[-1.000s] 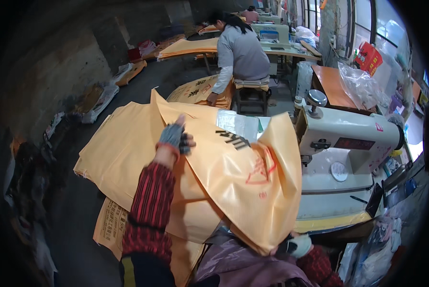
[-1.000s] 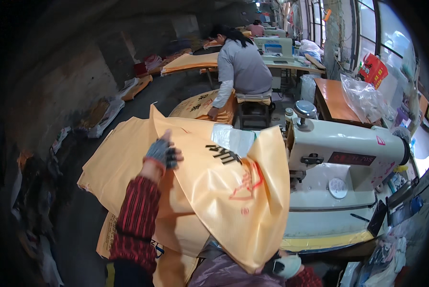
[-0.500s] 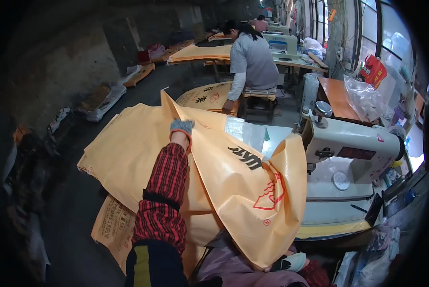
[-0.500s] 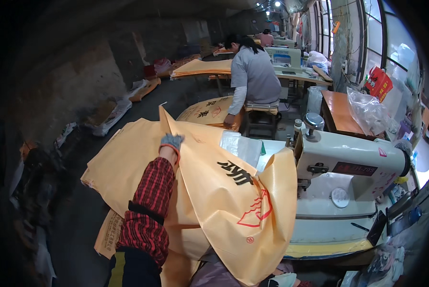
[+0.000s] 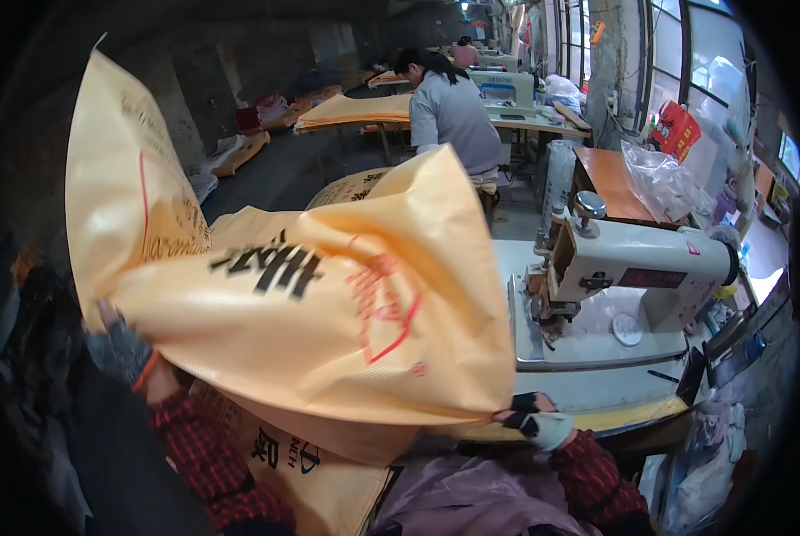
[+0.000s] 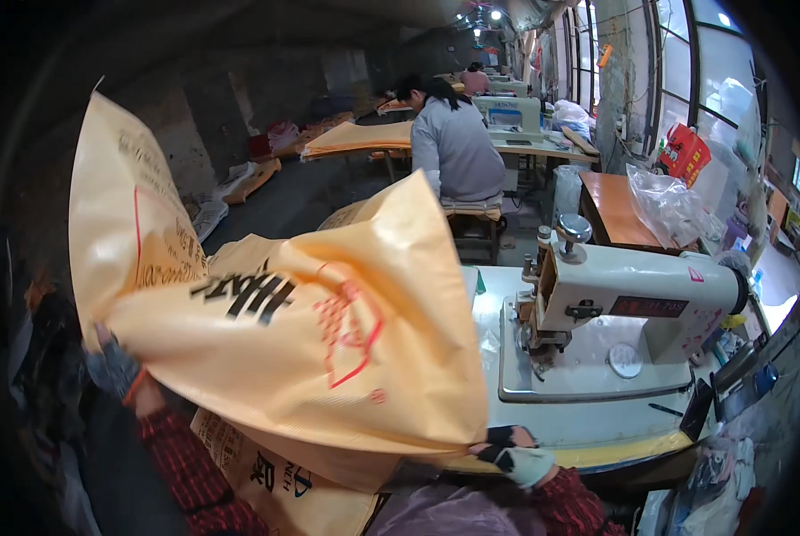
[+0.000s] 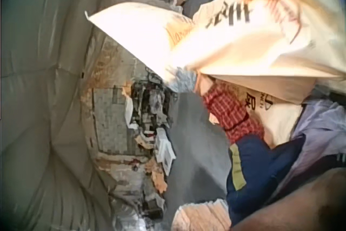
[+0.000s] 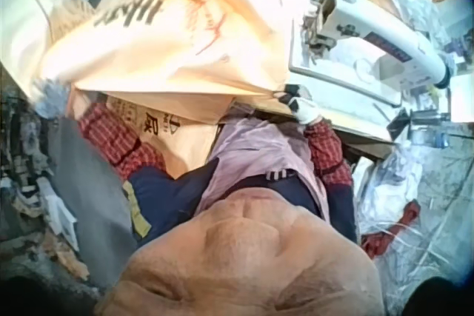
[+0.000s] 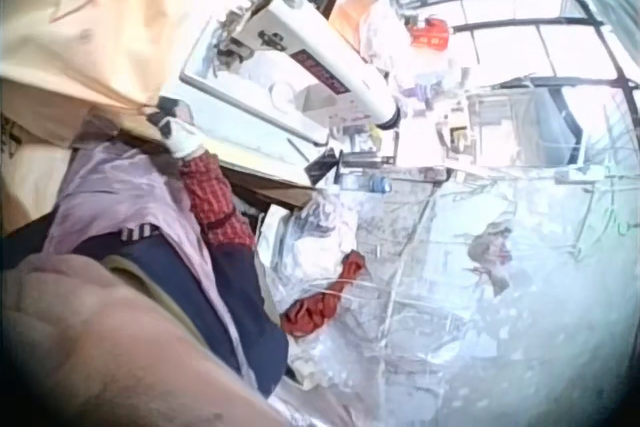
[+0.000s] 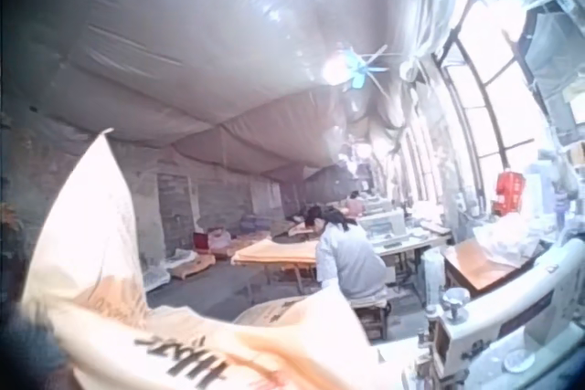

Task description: The recorder is using a sewing machine to sew or finish plastic/composite bags.

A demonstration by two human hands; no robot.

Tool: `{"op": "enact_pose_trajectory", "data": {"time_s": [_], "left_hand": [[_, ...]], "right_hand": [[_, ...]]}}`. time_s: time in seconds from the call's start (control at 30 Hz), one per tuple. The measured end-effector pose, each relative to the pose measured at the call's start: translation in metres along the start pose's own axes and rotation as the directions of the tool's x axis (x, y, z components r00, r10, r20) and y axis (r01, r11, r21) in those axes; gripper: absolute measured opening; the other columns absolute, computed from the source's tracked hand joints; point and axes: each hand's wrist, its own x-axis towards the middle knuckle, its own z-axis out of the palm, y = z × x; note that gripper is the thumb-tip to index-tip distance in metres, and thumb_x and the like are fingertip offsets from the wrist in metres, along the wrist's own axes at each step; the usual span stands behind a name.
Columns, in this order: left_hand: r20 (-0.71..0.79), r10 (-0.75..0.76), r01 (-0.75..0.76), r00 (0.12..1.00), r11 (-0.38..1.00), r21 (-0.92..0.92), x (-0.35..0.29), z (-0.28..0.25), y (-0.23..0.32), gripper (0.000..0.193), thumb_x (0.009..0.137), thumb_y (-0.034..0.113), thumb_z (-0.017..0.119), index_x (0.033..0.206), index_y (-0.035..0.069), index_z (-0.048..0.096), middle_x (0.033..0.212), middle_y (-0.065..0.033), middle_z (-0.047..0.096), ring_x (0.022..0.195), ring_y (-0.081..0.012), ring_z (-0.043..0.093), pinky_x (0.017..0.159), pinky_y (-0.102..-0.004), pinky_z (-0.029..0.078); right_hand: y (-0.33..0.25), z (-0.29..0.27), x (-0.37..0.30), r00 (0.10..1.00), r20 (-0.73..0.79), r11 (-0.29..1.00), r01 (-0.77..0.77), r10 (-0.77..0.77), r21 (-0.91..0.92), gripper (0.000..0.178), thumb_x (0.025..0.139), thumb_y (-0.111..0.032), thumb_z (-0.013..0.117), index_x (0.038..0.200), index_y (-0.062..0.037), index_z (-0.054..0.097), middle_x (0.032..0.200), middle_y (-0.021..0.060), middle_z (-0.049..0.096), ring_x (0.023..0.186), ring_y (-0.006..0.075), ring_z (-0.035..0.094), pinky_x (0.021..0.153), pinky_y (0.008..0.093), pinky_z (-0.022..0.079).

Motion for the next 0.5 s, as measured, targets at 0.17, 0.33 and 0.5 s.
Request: {"op": "enact_pose_trajectory", "data": {"time_s": [0.17,0.33,0.5], "left_hand": [[0.473,-0.735,0.869,0.486,0.348,-0.352,-0.106,-0.074,-0.12,0.033,0.09,0.018,0.055,0.119,0.003,0.05,0.11,-0.0118,0.057,0.097,-0.0259,0.057,0.084,-0.0388,0.05],[0.564,-0.758,0.893,0.329,0.444,0.076,-0.16,-0.158,-0.237,0.04,0.083,0.021,0.065,0.116,0.001,0.053,0.106,-0.0086,0.059,0.088,-0.0231,0.058,0.072,-0.0362,0.051],[0.291,-0.956,0.779,0.045,0.216,0.589,-0.134,-0.265,-0.363,0.04,0.079,0.026,0.07,0.105,0.0,0.056,0.085,-0.0073,0.061,0.07,-0.0193,0.057,0.065,-0.0393,0.05]], "right_hand": [[0.106,0.115,0.006,0.867,0.492,0.804,0.242,0.072,-0.543,0.055,0.086,-0.043,0.049,0.123,-0.0024,0.047,0.109,0.0183,0.059,0.095,0.03,0.058,0.084,0.0366,0.044],[0.11,0.163,-0.009,0.807,0.567,0.782,0.242,0.166,-0.574,0.053,0.091,-0.047,0.03,0.123,-0.0086,0.048,0.12,0.0107,0.055,0.105,0.0256,0.055,0.09,0.0364,0.042],[0.019,0.075,0.078,0.964,-0.216,0.531,0.101,0.159,0.842,0.035,0.087,-0.027,0.051,0.108,0.0006,0.054,0.095,0.0105,0.061,0.084,0.0191,0.059,0.08,0.0303,0.047]]}}
